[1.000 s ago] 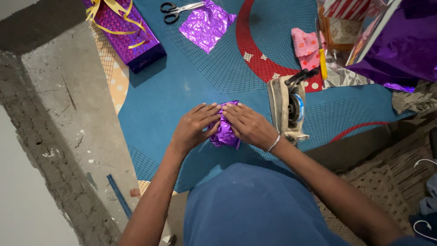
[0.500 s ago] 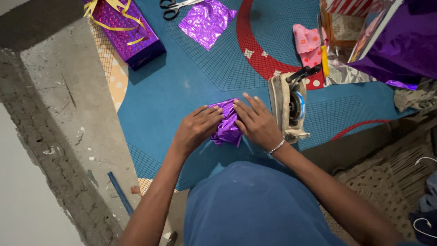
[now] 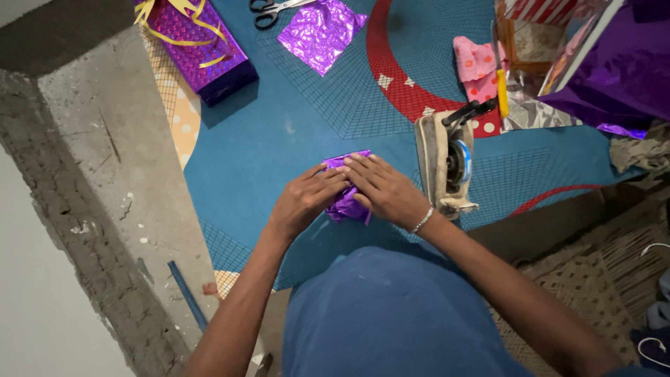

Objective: The person wraps a small box with purple foil paper on a table. They fold the paper around the box and secure the edges with adhesive tape from a handheld dispenser.

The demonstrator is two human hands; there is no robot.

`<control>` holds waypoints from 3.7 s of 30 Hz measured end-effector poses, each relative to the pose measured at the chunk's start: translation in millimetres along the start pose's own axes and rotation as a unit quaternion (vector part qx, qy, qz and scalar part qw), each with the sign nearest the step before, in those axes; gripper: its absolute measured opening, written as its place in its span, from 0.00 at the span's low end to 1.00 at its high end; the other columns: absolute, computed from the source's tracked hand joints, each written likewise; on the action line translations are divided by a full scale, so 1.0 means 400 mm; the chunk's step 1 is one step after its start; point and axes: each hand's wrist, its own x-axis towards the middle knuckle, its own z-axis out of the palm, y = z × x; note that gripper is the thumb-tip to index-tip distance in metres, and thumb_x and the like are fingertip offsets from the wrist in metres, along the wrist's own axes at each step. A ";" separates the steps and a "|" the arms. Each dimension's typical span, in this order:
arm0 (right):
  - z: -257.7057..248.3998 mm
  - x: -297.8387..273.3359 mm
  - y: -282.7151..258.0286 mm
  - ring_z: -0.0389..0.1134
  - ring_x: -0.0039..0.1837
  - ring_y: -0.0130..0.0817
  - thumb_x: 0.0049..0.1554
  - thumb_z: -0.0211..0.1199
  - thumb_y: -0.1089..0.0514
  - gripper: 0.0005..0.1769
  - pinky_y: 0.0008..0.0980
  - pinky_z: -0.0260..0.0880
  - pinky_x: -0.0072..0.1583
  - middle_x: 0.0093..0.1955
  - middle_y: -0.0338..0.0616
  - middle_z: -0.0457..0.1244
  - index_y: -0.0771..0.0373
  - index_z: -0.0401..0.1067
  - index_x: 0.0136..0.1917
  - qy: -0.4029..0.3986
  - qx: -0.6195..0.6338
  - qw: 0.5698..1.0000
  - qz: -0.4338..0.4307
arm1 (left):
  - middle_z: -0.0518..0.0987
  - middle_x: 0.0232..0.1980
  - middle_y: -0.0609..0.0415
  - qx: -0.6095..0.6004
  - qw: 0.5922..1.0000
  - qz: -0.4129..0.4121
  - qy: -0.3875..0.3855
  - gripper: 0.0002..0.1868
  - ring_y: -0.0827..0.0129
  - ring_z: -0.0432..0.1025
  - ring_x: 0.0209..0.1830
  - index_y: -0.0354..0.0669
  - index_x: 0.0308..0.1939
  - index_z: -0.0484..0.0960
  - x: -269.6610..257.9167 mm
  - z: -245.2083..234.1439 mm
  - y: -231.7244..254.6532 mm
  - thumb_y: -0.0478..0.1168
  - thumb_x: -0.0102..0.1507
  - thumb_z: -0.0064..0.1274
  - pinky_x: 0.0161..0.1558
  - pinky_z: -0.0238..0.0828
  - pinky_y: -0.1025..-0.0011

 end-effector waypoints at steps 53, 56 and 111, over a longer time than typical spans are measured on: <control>0.007 -0.075 0.003 0.55 0.80 0.47 0.51 0.69 0.64 0.24 0.49 0.55 0.78 0.77 0.54 0.57 0.63 0.70 0.61 0.007 -0.016 1.000 -0.001 | 0.58 0.81 0.55 0.113 0.983 -0.095 -0.112 0.44 0.59 0.51 0.82 0.45 0.75 0.65 -0.039 0.041 0.076 0.36 0.54 0.63 0.76 0.46 0.42; 0.005 -0.087 -0.004 0.56 0.79 0.48 0.52 0.69 0.63 0.23 0.50 0.56 0.77 0.76 0.54 0.58 0.64 0.71 0.61 0.019 -0.005 1.000 -0.002 | 0.58 0.81 0.56 0.117 0.982 -0.102 -0.105 0.46 0.60 0.51 0.82 0.48 0.76 0.65 -0.042 0.047 0.082 0.35 0.53 0.64 0.76 0.46 0.42; -0.077 -0.467 0.177 0.73 0.48 0.31 0.47 0.74 0.55 0.12 0.31 0.72 0.50 0.44 0.45 0.73 0.62 0.82 0.44 0.073 0.246 0.809 0.528 | 0.66 0.78 0.53 0.076 0.977 -0.198 0.001 0.40 0.58 0.57 0.81 0.41 0.68 0.72 -0.040 0.114 0.126 0.30 0.51 0.66 0.75 0.49 0.48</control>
